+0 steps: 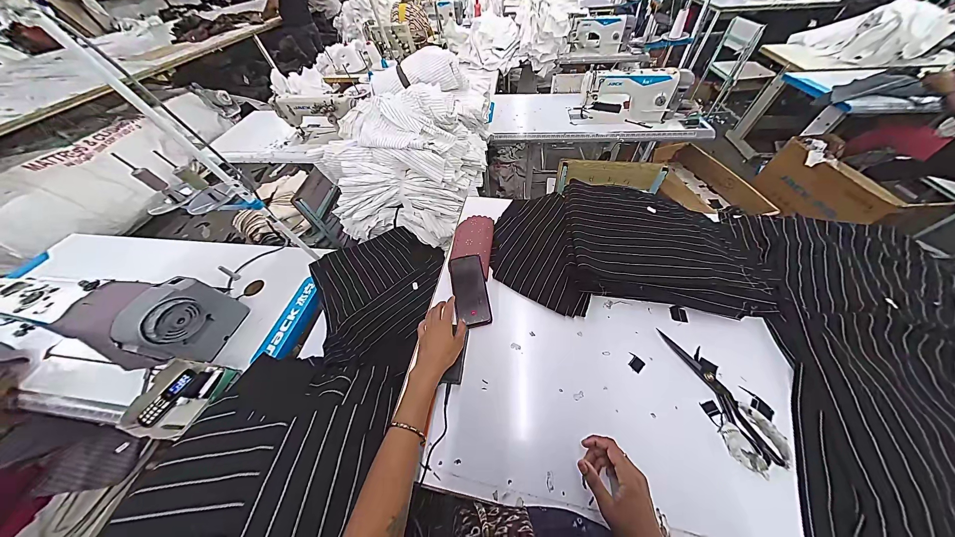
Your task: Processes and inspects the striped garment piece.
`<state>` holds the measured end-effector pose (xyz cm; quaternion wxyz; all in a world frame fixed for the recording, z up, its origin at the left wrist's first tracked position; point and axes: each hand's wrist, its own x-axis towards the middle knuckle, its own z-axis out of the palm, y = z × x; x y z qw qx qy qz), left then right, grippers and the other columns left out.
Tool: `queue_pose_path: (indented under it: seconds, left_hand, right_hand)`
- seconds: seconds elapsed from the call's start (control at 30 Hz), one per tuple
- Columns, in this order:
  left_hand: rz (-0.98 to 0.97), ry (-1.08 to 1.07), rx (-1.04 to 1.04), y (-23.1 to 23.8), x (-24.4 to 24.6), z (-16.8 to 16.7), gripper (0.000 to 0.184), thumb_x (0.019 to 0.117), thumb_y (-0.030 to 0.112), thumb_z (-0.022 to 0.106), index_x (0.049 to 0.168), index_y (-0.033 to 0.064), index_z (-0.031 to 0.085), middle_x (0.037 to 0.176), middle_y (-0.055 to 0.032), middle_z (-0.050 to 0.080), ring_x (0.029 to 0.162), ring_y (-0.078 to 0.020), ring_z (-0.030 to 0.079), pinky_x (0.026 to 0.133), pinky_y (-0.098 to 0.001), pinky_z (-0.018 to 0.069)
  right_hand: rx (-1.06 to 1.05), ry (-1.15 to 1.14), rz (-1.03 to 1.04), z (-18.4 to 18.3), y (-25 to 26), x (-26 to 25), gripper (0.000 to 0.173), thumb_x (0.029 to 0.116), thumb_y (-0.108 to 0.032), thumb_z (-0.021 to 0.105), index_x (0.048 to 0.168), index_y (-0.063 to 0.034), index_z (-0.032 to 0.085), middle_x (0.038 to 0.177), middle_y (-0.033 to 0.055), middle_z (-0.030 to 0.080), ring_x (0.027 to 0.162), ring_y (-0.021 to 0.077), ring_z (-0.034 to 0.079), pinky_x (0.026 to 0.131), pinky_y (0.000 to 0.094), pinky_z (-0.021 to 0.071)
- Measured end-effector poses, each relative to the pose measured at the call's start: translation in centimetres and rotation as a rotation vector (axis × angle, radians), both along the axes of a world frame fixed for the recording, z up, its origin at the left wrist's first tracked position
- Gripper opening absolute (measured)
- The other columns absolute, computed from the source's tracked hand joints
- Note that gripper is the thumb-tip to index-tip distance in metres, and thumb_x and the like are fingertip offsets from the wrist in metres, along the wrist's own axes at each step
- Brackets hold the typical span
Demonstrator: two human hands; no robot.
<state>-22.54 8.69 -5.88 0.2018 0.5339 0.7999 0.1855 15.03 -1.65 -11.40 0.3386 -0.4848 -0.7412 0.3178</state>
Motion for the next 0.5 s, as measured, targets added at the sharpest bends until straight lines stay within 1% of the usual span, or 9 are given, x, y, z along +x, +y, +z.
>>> queue_pose_path:
  seconds: [0.1, 0.17, 0.27, 0.33, 0.43, 0.5]
  left_hand:
    - [-0.031, 0.069, -0.019, -0.8, 0.4, -0.3, 0.072, 0.0995, 0.052, 0.055, 0.158, 0.0120, 0.040, 0.161, -0.0228, 0.036, 0.150, -0.0426, 0.030, 0.119, -0.0635, 0.0220]
    - [-0.046, 0.092, -0.043, -1.1, 0.7, -0.4, 0.079, 0.0959, 0.061, 0.057, 0.158, 0.0157, 0.039, 0.164, -0.0210, 0.031, 0.152, -0.0420, 0.026, 0.121, -0.0642, 0.0169]
    - [-0.055, 0.106, -0.069, -1.1, 1.1, -0.1, 0.079, 0.0954, 0.062, 0.057, 0.158, 0.0173, 0.040, 0.165, -0.0195, 0.028, 0.153, -0.0409, 0.024, 0.122, -0.0646, 0.0136]
    - [-0.062, 0.107, -0.079, -1.1, 1.5, 0.1, 0.076, 0.0976, 0.060, 0.055, 0.157, 0.0148, 0.042, 0.165, -0.0196, 0.030, 0.153, -0.0405, 0.024, 0.122, -0.0643, 0.0128]
    - [-0.076, 0.114, -0.043, -1.1, 1.9, -0.2, 0.069, 0.0992, 0.057, 0.055, 0.149, 0.0092, 0.052, 0.162, -0.0214, 0.035, 0.152, -0.0419, 0.026, 0.121, -0.0666, 0.0125]
    - [-0.082, 0.125, -0.067, -0.9, 2.0, -0.5, 0.066, 0.1002, 0.057, 0.053, 0.146, 0.0094, 0.056, 0.162, -0.0207, 0.036, 0.153, -0.0409, 0.025, 0.121, -0.0666, 0.0106]
  right_hand:
    - [-0.002, -0.003, -0.006, -0.2, 0.0, 0.0, 0.045, 0.0935, -0.044, 0.064, 0.113, -0.0035, 0.070, 0.083, 0.0008, 0.073, 0.070, 0.0109, 0.065, 0.065, 0.0318, 0.0541]
    - [-0.004, -0.011, -0.006, -0.2, 0.0, 0.0, 0.047, 0.0937, -0.047, 0.063, 0.113, -0.0049, 0.070, 0.083, -0.0005, 0.073, 0.070, 0.0095, 0.065, 0.065, 0.0313, 0.0544]
    - [-0.001, -0.007, -0.011, -0.4, 0.0, 0.1, 0.047, 0.0942, -0.048, 0.062, 0.114, -0.0057, 0.070, 0.083, -0.0007, 0.073, 0.070, 0.0098, 0.065, 0.066, 0.0317, 0.0540]
    - [0.010, 0.003, -0.013, -0.5, 0.0, 0.1, 0.047, 0.0943, -0.049, 0.062, 0.113, -0.0062, 0.070, 0.083, -0.0012, 0.073, 0.070, 0.0093, 0.065, 0.066, 0.0311, 0.0539]
    - [0.032, 0.026, -0.011, -0.7, 0.0, 0.0, 0.049, 0.0952, -0.050, 0.061, 0.114, -0.0053, 0.069, 0.082, -0.0007, 0.071, 0.070, 0.0081, 0.064, 0.065, 0.0278, 0.0537]
    - [0.036, 0.031, -0.018, -0.8, 0.0, 0.0, 0.048, 0.0953, -0.050, 0.061, 0.113, -0.0058, 0.069, 0.082, -0.0008, 0.071, 0.069, 0.0067, 0.064, 0.065, 0.0260, 0.0535]
